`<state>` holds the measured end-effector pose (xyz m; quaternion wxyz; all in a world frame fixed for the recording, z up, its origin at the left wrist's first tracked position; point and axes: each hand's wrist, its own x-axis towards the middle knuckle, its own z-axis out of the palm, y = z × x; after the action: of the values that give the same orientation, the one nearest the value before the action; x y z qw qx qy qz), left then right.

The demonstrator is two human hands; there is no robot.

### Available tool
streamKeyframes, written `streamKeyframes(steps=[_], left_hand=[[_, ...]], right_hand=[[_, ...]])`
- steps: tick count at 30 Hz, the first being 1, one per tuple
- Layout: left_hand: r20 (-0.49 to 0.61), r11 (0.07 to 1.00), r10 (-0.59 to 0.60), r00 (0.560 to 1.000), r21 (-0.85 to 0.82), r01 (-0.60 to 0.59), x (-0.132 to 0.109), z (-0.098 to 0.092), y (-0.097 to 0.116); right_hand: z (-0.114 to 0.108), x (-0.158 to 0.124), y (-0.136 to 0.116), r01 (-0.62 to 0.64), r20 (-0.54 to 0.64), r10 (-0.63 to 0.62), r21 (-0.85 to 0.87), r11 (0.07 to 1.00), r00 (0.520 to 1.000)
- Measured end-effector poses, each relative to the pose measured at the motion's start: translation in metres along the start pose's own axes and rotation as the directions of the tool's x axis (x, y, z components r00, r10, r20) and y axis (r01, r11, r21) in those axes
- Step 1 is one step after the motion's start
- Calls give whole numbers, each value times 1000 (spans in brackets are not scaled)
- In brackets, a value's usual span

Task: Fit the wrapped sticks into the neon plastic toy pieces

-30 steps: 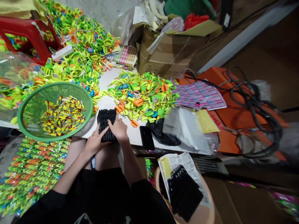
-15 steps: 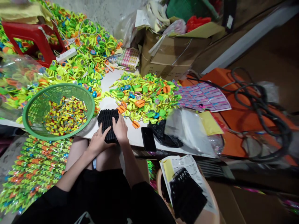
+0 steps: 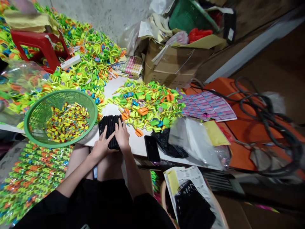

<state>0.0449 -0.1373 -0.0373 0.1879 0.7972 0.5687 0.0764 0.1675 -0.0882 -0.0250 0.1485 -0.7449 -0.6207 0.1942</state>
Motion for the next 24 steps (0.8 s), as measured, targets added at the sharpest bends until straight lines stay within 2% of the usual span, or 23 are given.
streamKeyframes(steps=[8, 14, 24], left_hand=[[10, 997, 34, 999, 68, -34, -1, -9, -3], [-20, 995, 19, 1000, 96, -17, -1, -8, -8], [32, 996, 15, 999, 93, -17, 1, -9, -4]], right_hand=[[-2, 1, 3, 21, 14, -21, -14, 1000, 1000], [-3, 3, 3, 29, 17, -28, -18, 999, 999], [2, 1, -3, 16, 22, -16, -42, 999, 1000]])
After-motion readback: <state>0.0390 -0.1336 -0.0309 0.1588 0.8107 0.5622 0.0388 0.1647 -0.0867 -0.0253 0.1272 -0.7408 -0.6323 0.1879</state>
